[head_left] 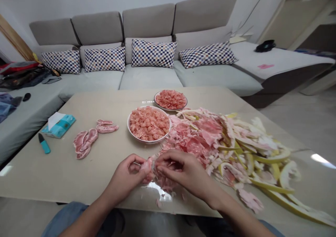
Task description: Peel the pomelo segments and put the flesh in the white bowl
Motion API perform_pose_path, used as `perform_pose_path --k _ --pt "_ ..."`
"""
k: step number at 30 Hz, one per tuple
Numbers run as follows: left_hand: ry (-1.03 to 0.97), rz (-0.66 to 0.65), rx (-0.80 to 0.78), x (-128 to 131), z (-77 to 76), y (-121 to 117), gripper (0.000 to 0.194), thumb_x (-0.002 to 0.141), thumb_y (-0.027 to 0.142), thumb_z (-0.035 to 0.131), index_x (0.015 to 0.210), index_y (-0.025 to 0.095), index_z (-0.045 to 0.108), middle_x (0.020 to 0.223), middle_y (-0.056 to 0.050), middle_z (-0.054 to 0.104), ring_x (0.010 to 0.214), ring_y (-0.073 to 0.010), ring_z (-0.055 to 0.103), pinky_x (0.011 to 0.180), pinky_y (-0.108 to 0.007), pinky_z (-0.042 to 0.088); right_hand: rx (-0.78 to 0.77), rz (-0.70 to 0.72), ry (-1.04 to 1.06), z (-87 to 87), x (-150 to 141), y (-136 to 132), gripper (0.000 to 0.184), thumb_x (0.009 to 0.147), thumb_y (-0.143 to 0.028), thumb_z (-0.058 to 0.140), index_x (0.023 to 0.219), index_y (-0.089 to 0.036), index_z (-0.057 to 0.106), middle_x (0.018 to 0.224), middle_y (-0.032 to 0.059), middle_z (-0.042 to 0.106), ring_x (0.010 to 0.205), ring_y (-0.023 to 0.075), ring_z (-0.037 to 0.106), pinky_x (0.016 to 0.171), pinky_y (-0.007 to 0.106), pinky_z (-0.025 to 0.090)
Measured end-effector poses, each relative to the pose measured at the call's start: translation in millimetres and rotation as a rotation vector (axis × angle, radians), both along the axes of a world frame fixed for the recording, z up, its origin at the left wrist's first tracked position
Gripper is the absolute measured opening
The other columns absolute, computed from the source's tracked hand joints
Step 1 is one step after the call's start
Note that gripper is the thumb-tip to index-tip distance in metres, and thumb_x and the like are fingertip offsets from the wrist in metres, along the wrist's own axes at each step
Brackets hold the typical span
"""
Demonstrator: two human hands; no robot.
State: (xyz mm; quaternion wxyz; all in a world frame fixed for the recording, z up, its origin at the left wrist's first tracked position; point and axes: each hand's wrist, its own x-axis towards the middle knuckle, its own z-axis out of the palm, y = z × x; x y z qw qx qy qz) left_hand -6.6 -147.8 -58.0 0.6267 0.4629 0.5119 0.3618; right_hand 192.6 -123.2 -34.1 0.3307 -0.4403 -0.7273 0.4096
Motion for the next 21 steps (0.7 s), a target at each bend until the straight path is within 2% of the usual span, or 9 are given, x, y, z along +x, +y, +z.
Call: perform_pose_path --k 3,6,9,12,15,18,21 --pt "-0.182 -0.020 -0.035 -2.3 -0.2 1.7 0.029 0.080 0.037 0.071 0.093 0.015 0.058 0.073 -0.005 0.071 0.064 -0.0127 0.061 0.064 -0.026 0.048 -0.094 -0.033 0.076 1.8 4.9 4.3 0.013 0.081 -0.028 0.066 0.088 -0.020 0.072 0.086 0.0037 0.074 0.076 0.0172 0.068 0.068 0.027 0.054" --pt "-0.244 -0.021 -0.051 -5.6 -0.5 1.9 0.027 0.082 0.033 0.071 0.097 0.014 0.059 0.076 -0.005 0.071 0.067 -0.0125 0.063 0.067 -0.025 0.047 -0.051 -0.080 0.086 1.6 9.2 8.8 0.015 0.082 -0.030 0.066 0.091 -0.020 0.071 0.092 0.0043 0.073 0.083 0.0183 0.068 0.073 0.029 0.055" --pt "-0.262 -0.009 -0.047 -7.7 2.0 1.9 0.026 0.082 0.031 0.071 0.099 0.014 0.062 0.082 -0.007 0.071 0.072 -0.0136 0.063 0.071 -0.026 0.048 0.061 -0.117 0.057 4.8 9.1 23.6 0.015 0.085 -0.029 0.063 0.095 -0.021 0.071 0.094 0.0044 0.073 0.081 0.0176 0.069 0.073 0.030 0.055" --pt "-0.289 -0.010 -0.038 -9.0 6.1 2.3 0.026 0.083 0.032 0.070 0.102 0.015 0.065 0.101 -0.011 0.070 0.077 -0.0141 0.063 0.075 -0.029 0.050 0.240 -0.160 -0.013 13.1 1.1 53.1 0.015 0.086 -0.021 0.060 0.097 -0.020 0.070 0.097 0.0061 0.073 0.083 0.0177 0.069 0.074 0.030 0.057" --pt "-0.334 -0.005 -0.065 -11.2 8.6 3.4 0.025 0.084 0.032 0.069 0.104 0.016 0.067 0.118 -0.012 0.066 0.082 -0.0143 0.063 0.080 -0.030 0.051 0.451 -0.177 -0.230 23.0 -12.4 87.2 0.021 0.086 -0.011 0.056 0.099 -0.019 0.070 0.101 0.0076 0.073 0.089 0.0194 0.070 0.078 0.032 0.056" --pt "-0.361 0.035 -0.115 -14.6 7.9 5.1 0.028 0.083 0.030 0.071 0.107 0.017 0.067 0.116 -0.011 0.066 0.086 -0.0142 0.063 0.084 -0.030 0.050 0.505 -0.154 -0.338 31.1 -25.1 111.5 0.030 0.082 -0.002 0.055 0.103 -0.017 0.071 0.104 0.0097 0.074 0.095 0.0229 0.069 0.084 0.035 0.054" --pt "-0.393 0.091 -0.156 -16.9 5.6 6.6 0.029 0.082 0.027 0.071 0.109 0.017 0.067 0.106 -0.009 0.068 0.084 -0.0137 0.064 0.085 -0.031 0.051 0.542 -0.154 -0.387 36.3 -33.5 122.9 0.028 0.084 -0.003 0.054 0.103 -0.015 0.071 0.103 0.0116 0.074 0.095 0.0245 0.069 0.085 0.036 0.052"
